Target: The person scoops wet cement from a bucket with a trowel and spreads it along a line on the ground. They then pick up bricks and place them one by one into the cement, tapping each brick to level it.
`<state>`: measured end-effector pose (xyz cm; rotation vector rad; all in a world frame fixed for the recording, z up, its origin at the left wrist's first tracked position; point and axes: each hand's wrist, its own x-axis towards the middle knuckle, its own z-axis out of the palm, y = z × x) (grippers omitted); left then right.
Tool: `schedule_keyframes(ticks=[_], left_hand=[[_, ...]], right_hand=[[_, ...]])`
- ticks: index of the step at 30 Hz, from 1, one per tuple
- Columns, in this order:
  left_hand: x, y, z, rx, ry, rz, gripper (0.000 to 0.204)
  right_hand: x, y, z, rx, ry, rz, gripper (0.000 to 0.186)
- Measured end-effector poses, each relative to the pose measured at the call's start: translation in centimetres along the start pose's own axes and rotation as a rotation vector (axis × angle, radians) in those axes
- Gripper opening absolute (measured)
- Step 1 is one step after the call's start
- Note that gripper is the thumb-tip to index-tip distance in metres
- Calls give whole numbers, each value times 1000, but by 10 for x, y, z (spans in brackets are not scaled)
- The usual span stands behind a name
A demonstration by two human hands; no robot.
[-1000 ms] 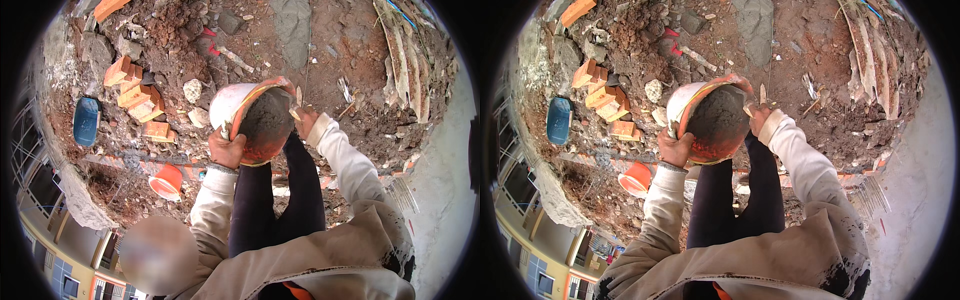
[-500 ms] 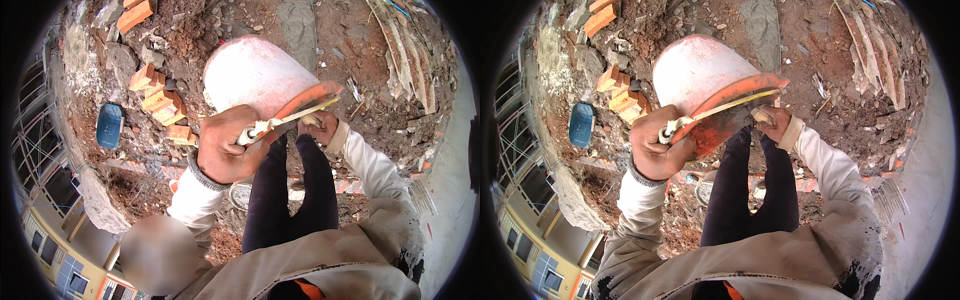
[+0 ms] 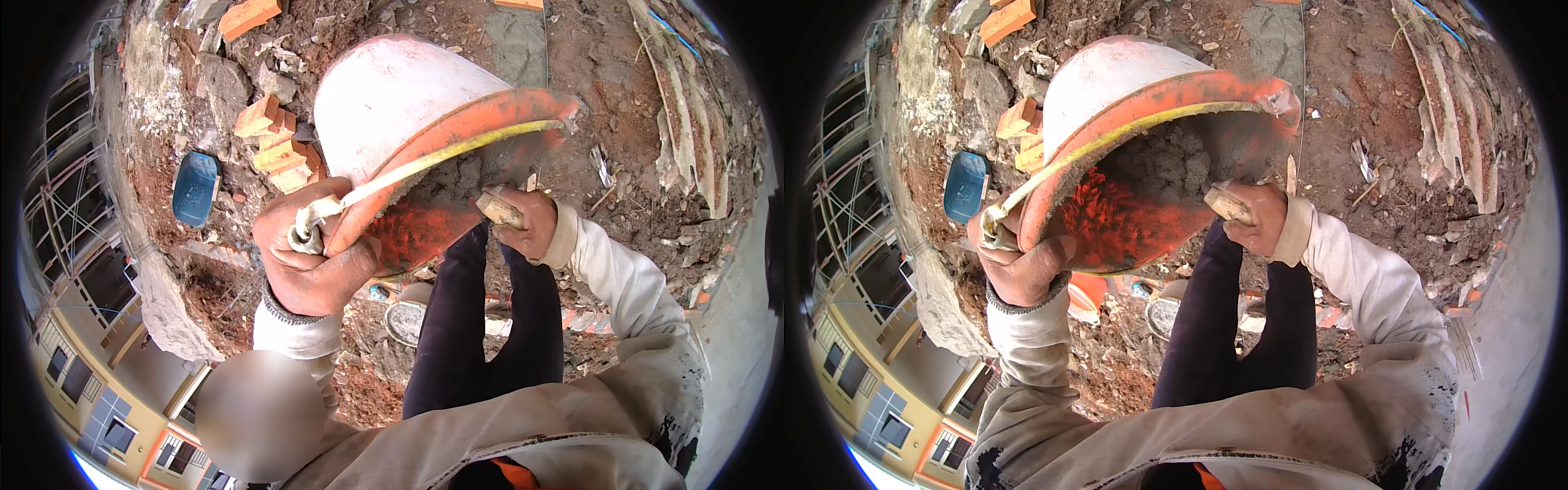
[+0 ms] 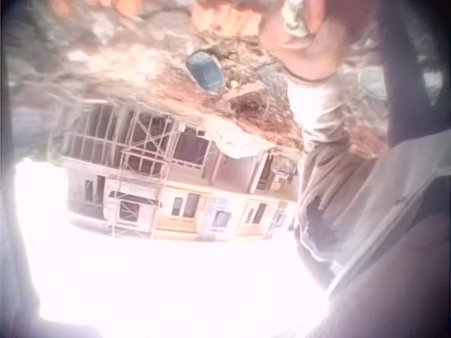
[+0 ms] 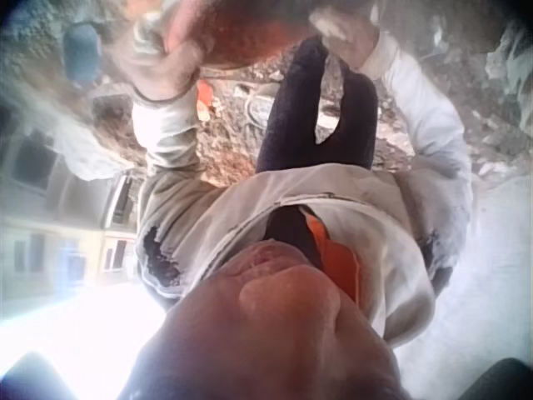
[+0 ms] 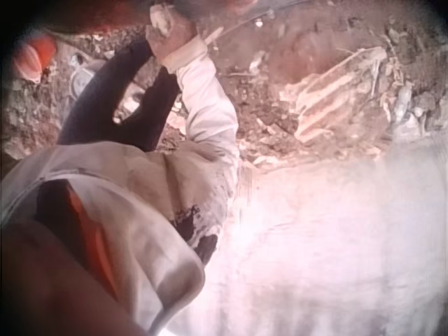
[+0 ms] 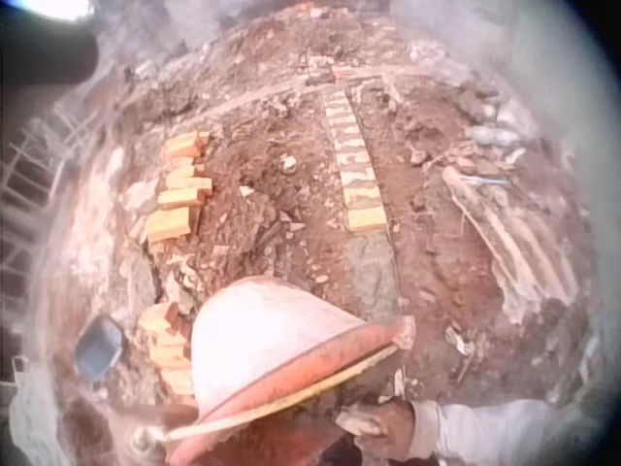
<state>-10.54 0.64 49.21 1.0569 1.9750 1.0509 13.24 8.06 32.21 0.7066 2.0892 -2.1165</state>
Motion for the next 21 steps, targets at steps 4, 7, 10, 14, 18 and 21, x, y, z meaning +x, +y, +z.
schedule_keyframes(ticks=[4,7,10,14,18,21], left_hand=[[-6,-25,-8,-232,4,-198,16],[-8,-45,5,-190,-8,-116,19],[-17,-77,20,-283,197,-416,17],[-41,-144,40,-386,461,-468,12],[-74,-180,58,-453,601,-623,12],[-97,-201,63,-417,668,-696,13]], right_hand=[[9,-13,6,-40,-36,-86,52],[9,-7,14,-4,10,-146,51],[-7,7,15,180,-89,-21,53],[-38,14,17,390,-58,162,58],[-56,43,36,479,237,321,54],[-16,82,58,232,638,255,53]])
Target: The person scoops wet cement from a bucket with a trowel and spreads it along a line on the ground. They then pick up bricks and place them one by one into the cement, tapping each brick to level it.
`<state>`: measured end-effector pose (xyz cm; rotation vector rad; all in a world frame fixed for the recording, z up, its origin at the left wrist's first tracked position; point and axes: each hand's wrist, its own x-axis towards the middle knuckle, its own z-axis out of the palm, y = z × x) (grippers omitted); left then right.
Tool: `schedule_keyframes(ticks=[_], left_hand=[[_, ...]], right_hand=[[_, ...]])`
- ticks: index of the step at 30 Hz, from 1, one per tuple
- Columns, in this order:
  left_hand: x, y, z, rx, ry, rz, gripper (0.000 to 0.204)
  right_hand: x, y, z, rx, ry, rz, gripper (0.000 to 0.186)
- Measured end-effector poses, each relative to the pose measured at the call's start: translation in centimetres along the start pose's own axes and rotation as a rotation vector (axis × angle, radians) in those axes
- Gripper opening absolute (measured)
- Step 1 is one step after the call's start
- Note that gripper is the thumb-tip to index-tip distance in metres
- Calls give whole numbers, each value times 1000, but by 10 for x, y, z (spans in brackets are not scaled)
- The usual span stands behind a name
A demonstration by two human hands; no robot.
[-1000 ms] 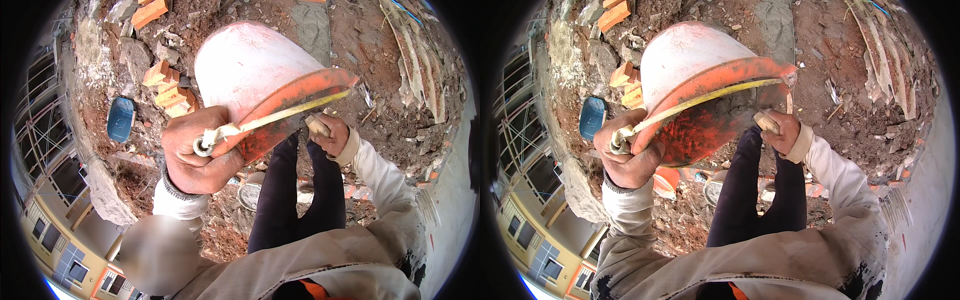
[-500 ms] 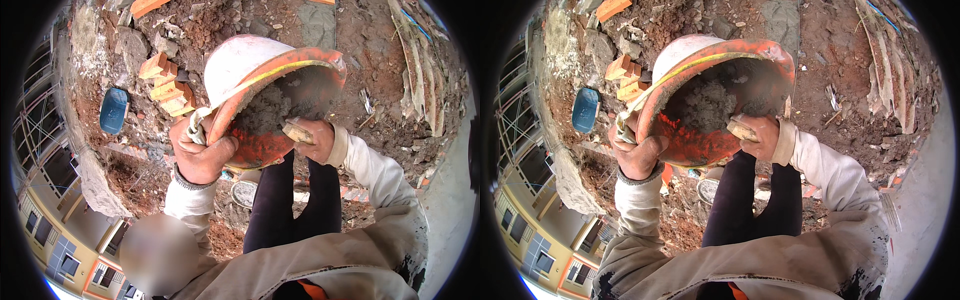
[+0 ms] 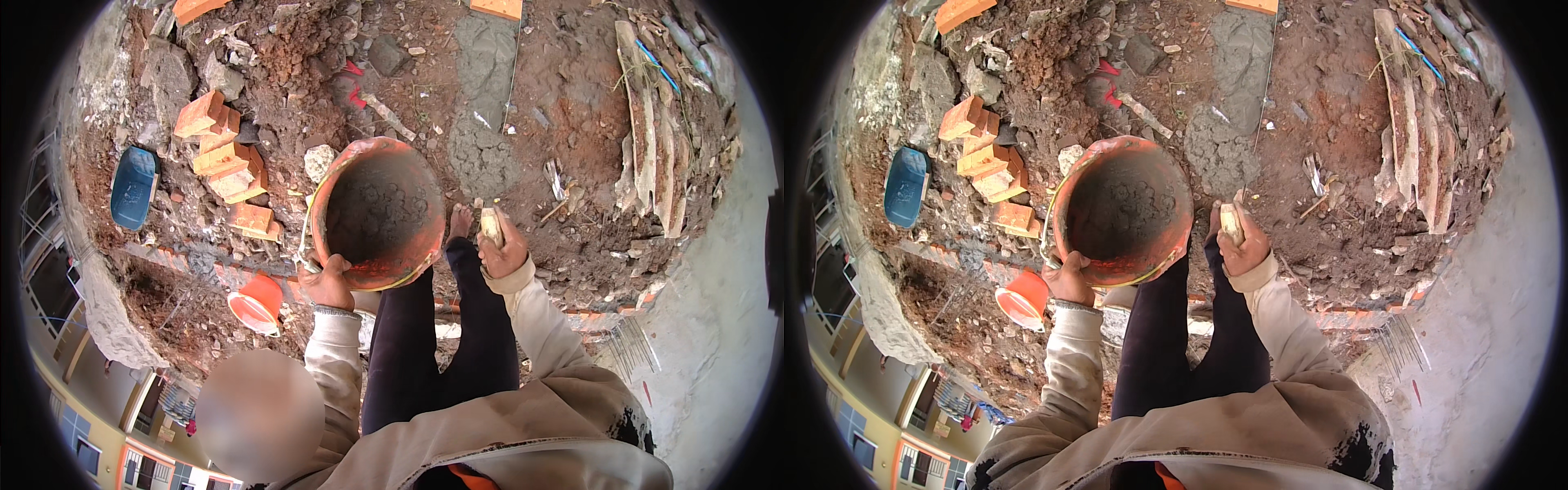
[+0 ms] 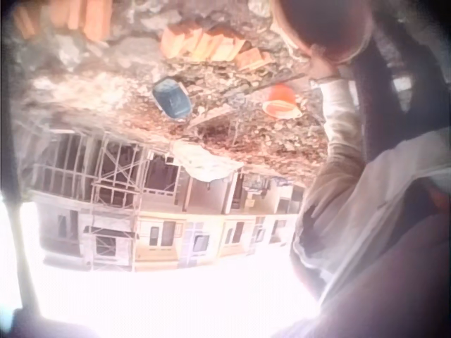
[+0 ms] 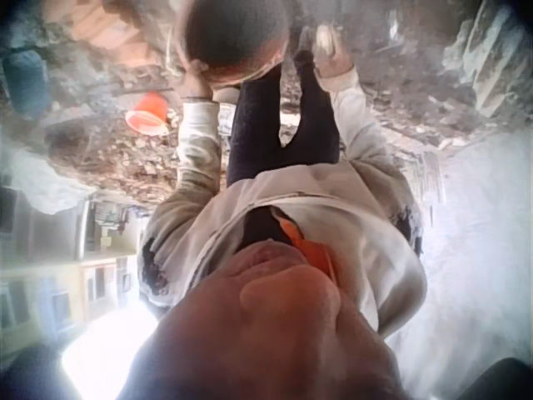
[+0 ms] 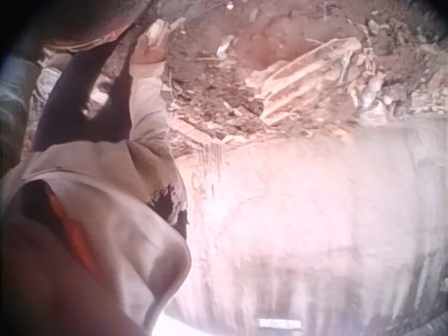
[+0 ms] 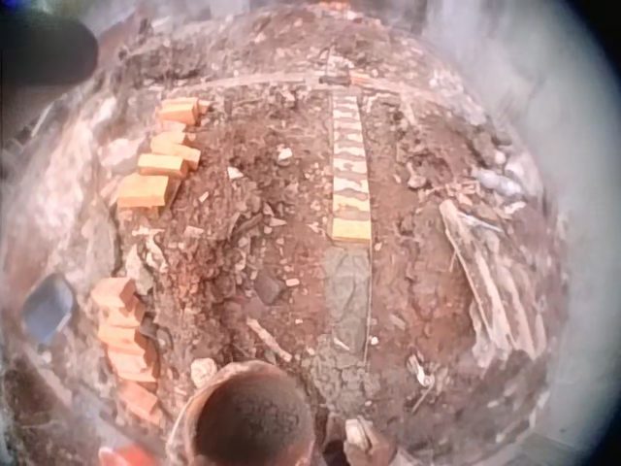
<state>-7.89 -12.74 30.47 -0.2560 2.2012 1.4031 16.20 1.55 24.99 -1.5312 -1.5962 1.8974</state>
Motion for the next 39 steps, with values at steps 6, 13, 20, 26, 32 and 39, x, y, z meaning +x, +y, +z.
schedule_keyframes(ticks=[6,13,20,26,32,39], left_hand=[[-12,-30,-12,48,-22,-75,12],[-27,0,-5,165,-95,-21,24],[-72,86,45,241,-565,242,17],[-111,222,5,219,-650,447,8],[-164,332,-18,256,-705,774,7],[-207,388,-45,329,-665,1033,20]], right_hand=[[149,85,5,-584,249,461,45],[-53,43,-41,-242,-61,-47,54],[-7,-96,-43,-833,-304,-245,42],[-65,-195,-63,-711,-229,-535,39],[-109,-267,-62,-797,-110,-603,38],[-162,-339,-52,-808,-147,-335,48]])
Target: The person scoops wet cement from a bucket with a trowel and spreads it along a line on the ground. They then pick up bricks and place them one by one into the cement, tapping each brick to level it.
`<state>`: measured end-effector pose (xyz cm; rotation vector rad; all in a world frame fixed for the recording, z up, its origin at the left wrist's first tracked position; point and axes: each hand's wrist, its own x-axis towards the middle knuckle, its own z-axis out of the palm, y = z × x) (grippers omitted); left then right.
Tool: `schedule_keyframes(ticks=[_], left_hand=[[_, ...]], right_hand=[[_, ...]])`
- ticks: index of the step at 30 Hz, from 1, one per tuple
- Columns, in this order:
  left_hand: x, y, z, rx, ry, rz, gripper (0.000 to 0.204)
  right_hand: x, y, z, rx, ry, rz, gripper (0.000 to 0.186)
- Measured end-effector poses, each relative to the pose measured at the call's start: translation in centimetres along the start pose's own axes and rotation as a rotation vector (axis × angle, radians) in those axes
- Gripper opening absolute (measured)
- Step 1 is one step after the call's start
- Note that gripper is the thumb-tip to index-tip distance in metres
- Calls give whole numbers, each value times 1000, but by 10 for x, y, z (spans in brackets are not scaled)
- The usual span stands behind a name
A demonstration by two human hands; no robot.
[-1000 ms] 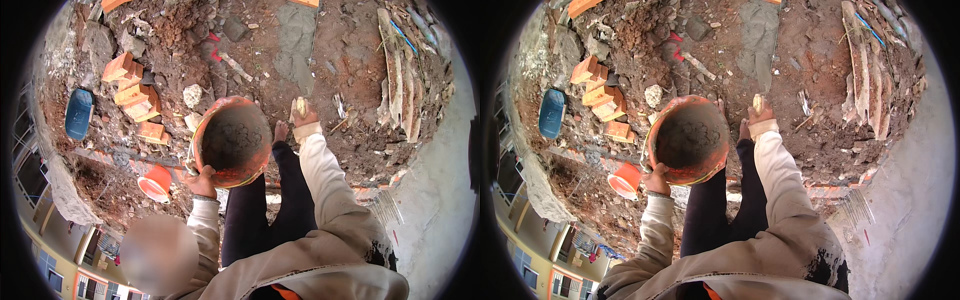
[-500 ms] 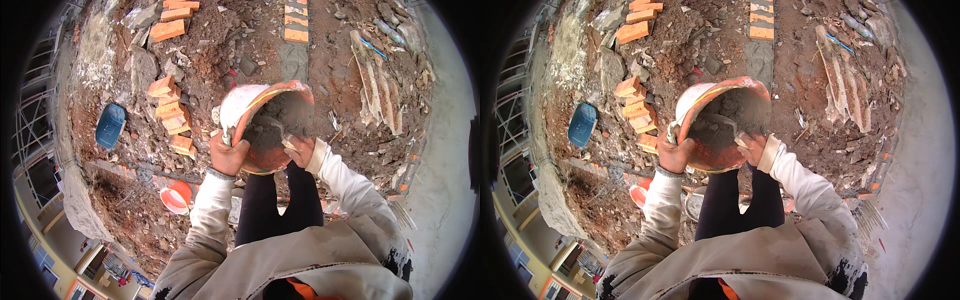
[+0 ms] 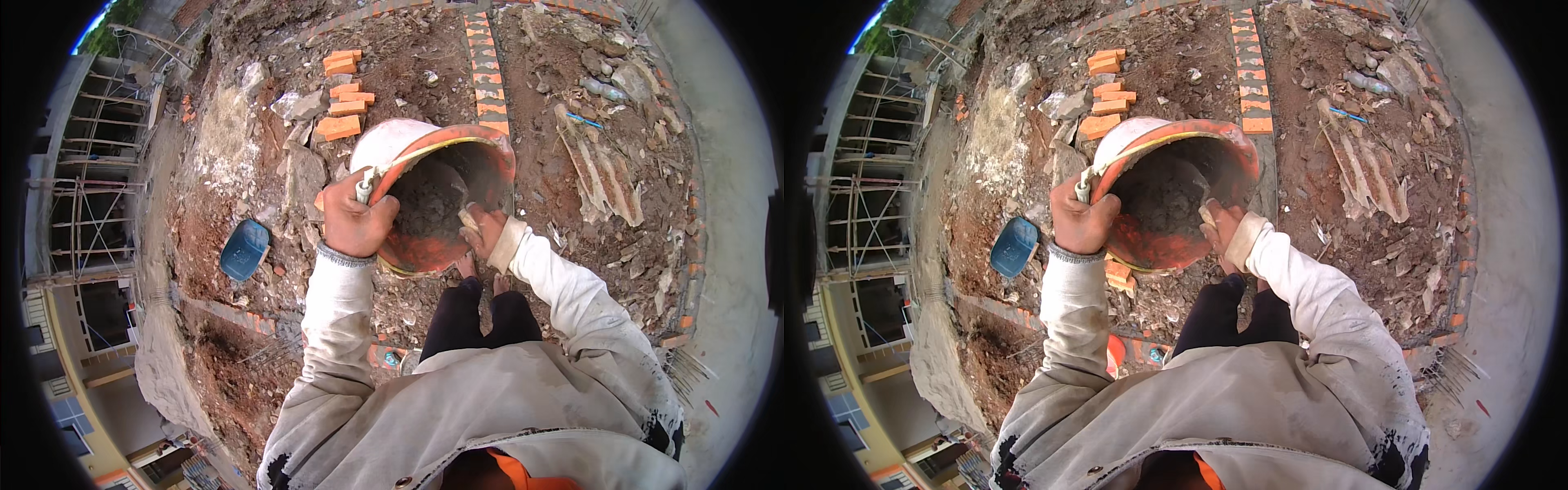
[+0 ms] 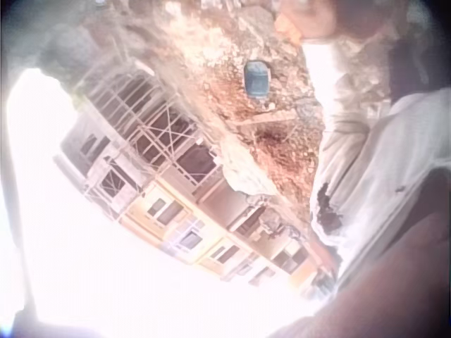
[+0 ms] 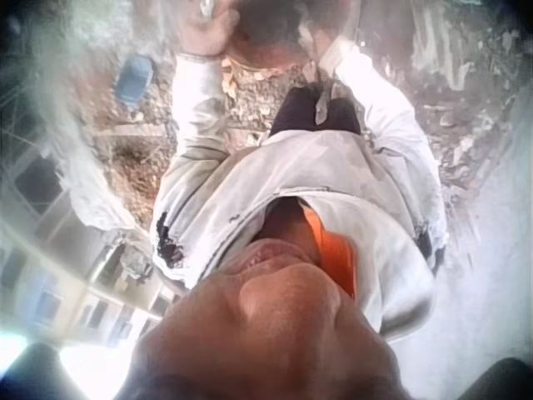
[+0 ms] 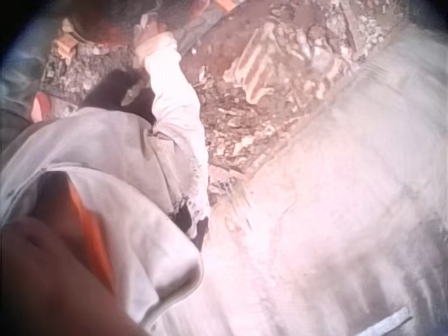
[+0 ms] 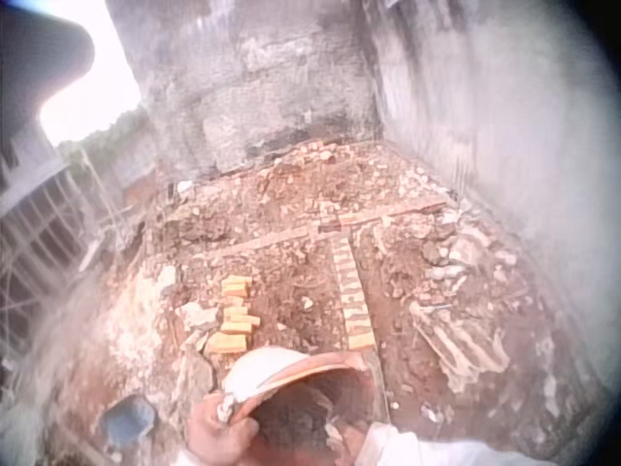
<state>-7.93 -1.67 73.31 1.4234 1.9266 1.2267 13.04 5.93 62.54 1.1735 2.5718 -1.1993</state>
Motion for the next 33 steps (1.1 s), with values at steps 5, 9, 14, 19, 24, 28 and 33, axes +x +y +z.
schedule_keyframes(ticks=[5,9,14,19,24,28,33], left_hand=[[-4,32,-30,107,-18,61,17],[-11,66,-11,34,-99,295,12],[-5,118,-8,-91,-308,365,14],[-10,121,-26,-126,-336,144,15],[-23,103,-25,-316,-78,-91,16],[-39,42,-15,-390,135,-232,13],[-78,-59,12,-436,394,-439,13]], right_hand=[[-50,4,-25,245,198,-115,31],[-82,9,-1,775,-99,155,18],[-110,11,26,1140,-280,-19,15],[-108,-10,36,1165,-375,-190,38],[-87,-39,12,1199,-419,-266,47],[-76,-28,8,1122,-453,-251,46],[-78,2,22,1297,-555,-4,40]])
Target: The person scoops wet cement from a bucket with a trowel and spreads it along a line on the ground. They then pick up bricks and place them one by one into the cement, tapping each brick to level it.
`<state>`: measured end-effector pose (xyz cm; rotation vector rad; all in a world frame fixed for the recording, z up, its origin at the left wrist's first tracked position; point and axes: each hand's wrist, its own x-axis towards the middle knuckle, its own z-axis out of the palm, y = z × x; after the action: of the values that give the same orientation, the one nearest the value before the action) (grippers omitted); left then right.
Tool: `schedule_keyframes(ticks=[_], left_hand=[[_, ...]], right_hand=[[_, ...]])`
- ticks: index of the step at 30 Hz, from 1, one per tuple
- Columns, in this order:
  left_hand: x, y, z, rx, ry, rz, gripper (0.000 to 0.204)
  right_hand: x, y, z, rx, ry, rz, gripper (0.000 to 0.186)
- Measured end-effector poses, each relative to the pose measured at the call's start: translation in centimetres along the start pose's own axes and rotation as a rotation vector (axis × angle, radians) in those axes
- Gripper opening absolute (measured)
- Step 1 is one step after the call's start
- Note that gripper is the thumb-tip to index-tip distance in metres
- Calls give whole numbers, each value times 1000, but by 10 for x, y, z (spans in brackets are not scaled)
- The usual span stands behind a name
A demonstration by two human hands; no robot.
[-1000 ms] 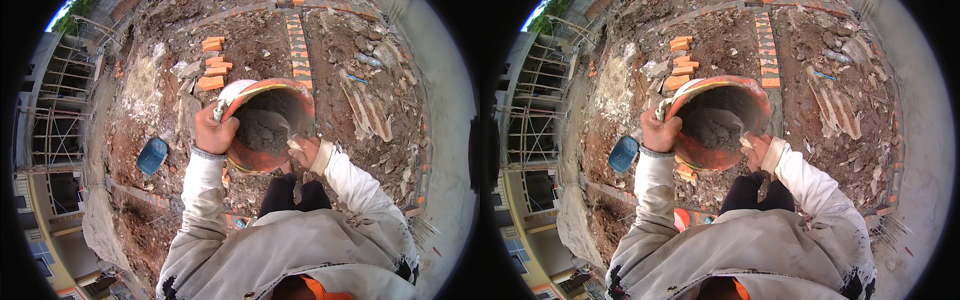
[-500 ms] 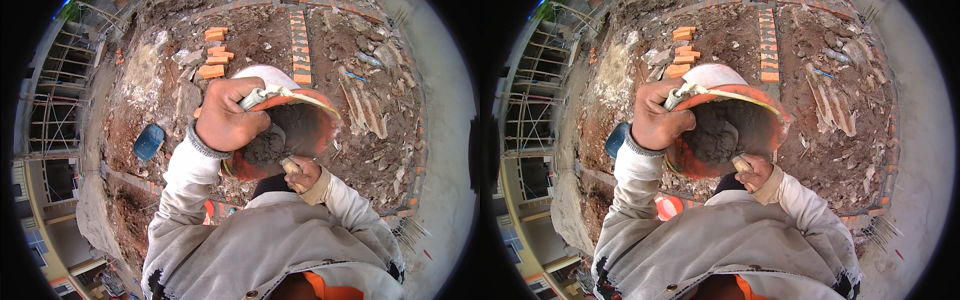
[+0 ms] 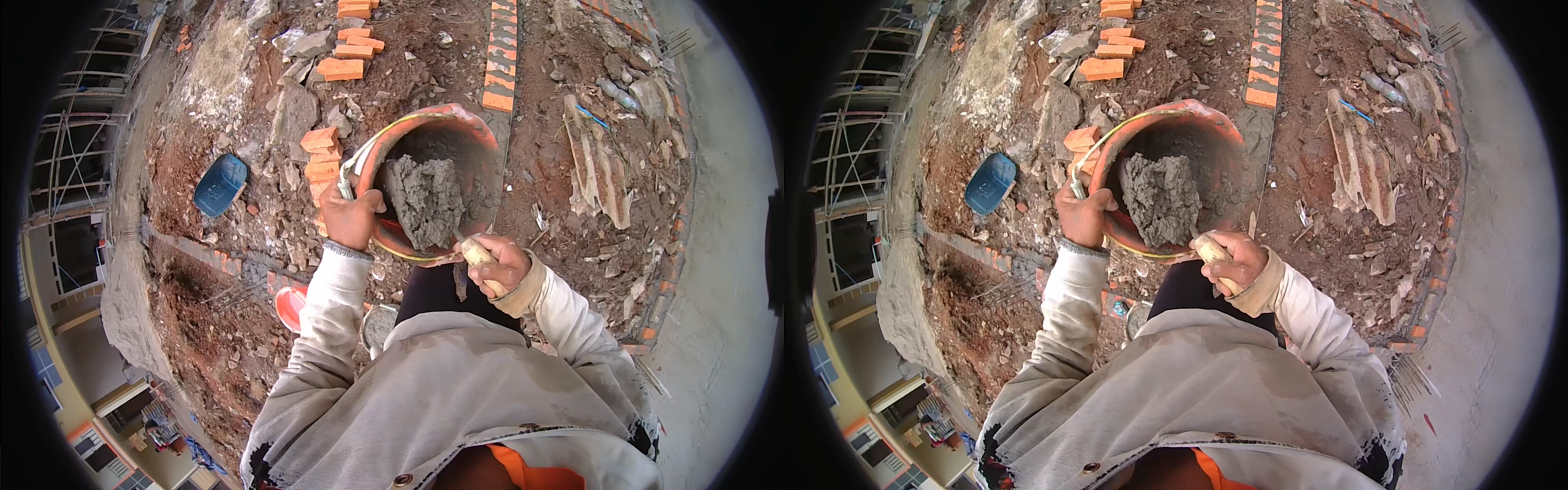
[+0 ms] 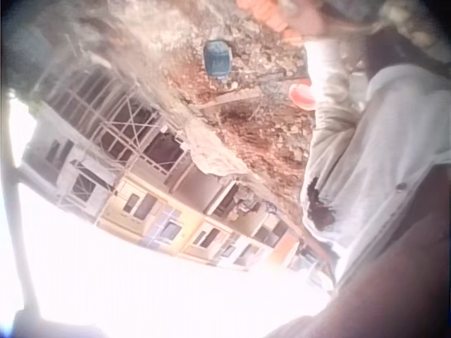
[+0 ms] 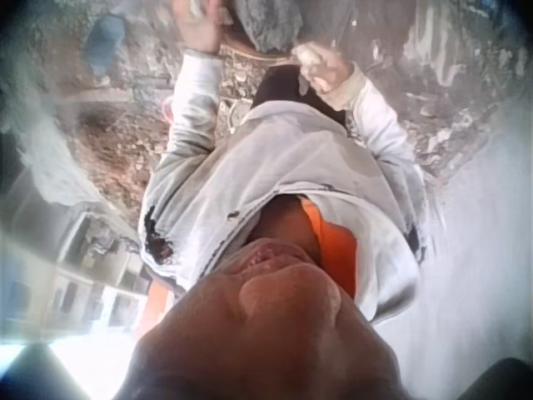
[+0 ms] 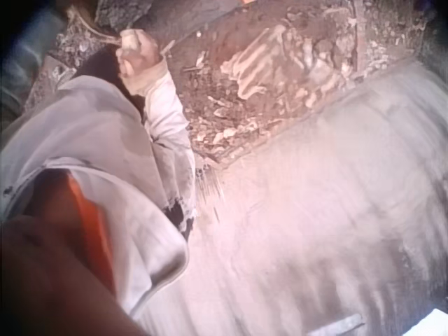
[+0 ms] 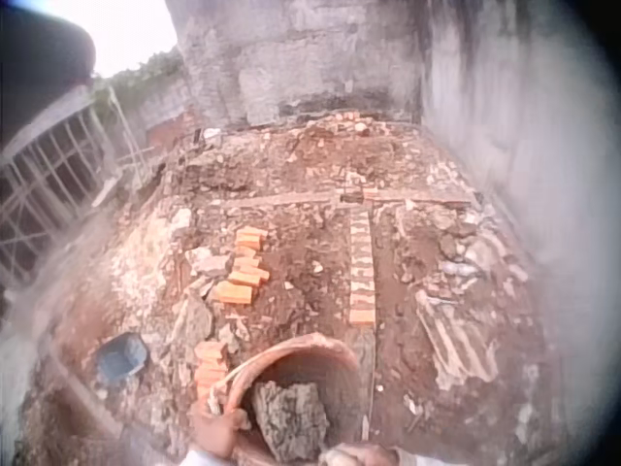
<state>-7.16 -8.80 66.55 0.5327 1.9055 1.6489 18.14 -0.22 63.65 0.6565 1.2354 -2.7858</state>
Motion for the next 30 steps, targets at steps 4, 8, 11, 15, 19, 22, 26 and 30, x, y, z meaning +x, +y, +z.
schedule_keyframes(ticks=[4,8,11,15,19,22,26,30], left_hand=[[-2,-86,-17,-93,280,-224,17],[-24,-173,-44,-36,480,-357,18],[-40,-217,-61,-22,537,-424,18],[-59,-280,-79,139,625,-500,20],[-56,-315,-47,175,512,-578,21],[-55,-327,-70,203,392,-550,18],[-38,-328,-57,512,186,-455,19],[-12,-280,17,355,-66,-362,9]], right_hand=[[-4,52,-46,-64,127,36,50],[-3,116,-92,-59,333,-1,48],[28,205,-144,-365,598,-155,45],[141,331,-215,-733,1120,3,43],[198,378,-321,-823,1180,632,43],[165,365,-269,-797,1075,88,45],[63,296,-182,-825,621,-87,55],[92,222,-173,-1039,378,253,55]])
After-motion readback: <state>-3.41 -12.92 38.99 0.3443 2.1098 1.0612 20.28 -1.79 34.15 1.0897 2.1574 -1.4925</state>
